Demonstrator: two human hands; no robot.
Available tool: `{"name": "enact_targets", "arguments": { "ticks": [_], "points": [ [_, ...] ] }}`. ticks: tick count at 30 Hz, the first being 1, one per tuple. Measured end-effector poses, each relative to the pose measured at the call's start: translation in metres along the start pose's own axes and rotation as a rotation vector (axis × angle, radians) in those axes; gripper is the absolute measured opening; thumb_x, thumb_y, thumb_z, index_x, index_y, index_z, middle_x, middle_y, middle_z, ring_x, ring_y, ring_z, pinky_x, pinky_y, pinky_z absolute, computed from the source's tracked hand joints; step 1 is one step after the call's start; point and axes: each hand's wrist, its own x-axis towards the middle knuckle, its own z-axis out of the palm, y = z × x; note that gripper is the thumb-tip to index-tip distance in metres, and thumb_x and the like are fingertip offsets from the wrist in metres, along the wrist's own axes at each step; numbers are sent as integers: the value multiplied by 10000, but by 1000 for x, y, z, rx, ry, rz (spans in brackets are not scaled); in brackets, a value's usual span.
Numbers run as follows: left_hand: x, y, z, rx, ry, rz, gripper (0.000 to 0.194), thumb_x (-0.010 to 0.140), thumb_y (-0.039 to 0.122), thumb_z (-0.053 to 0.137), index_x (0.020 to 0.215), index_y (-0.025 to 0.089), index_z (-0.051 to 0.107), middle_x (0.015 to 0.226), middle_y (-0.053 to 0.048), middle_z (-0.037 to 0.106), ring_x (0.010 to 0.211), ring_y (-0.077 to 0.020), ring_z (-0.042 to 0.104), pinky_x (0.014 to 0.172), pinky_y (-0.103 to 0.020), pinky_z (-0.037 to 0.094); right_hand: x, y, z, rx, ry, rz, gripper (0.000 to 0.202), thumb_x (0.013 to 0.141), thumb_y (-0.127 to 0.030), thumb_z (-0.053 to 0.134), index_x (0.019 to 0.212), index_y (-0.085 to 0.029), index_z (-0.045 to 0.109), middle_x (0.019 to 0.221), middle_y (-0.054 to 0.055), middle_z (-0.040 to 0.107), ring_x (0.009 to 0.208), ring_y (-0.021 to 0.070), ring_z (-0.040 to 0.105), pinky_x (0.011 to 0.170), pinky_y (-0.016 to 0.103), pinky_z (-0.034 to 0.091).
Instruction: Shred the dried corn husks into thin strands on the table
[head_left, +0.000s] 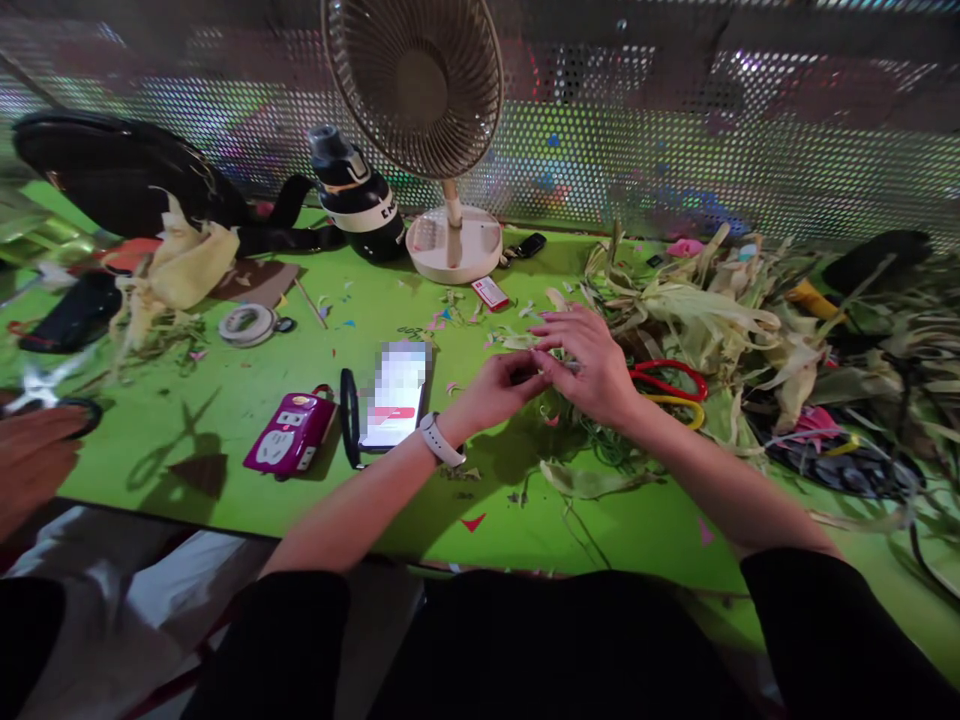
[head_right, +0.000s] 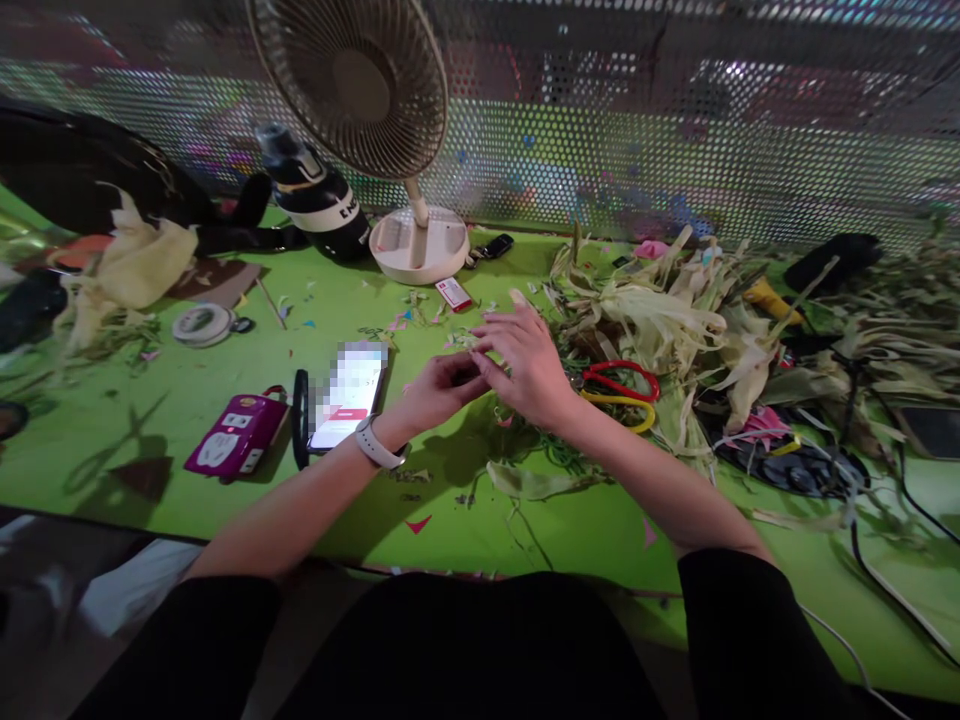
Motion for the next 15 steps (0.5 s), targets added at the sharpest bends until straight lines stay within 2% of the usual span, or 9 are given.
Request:
{"name": "enact_targets", "arguments": {
  "ticks": [4,7,11,15],
  "points": [
    [0,0,-1,-5,-36,28,265,758,423,707,760,160,679,682,-5,588,640,-104,482,601,-238,396,3,4,-1,274,9,292,102,850,-299,612,833,-204,648,906,48,716,938,211,662,902,403,498],
    [1,0,-3,2,-45,32,249,781,409,686,781,161,679,708,-11,597,650,-102,488,615,-238,401,5,7,-4,450,-32,454,203,827,-384,648,836,-181,646,842,38,695,812,179,651,798,347,510],
    [3,-5,-5,4,-70,83,238,777,393,690,765,157,657,713,-5,595,659,-102,487,645,-252,423,7,6,-5,532,-154,472,340,744,-478,734,867,-168,666,877,41,699,850,189,637,833,353,493],
    [4,-8,-6,39,-59,127,232,780,373,690,723,155,633,691,2,580,652,-103,496,654,-262,439,6,5,-3,562,-126,433,308,713,-469,767,798,-186,679,926,48,709,961,216,643,944,401,465]
  ]
}}
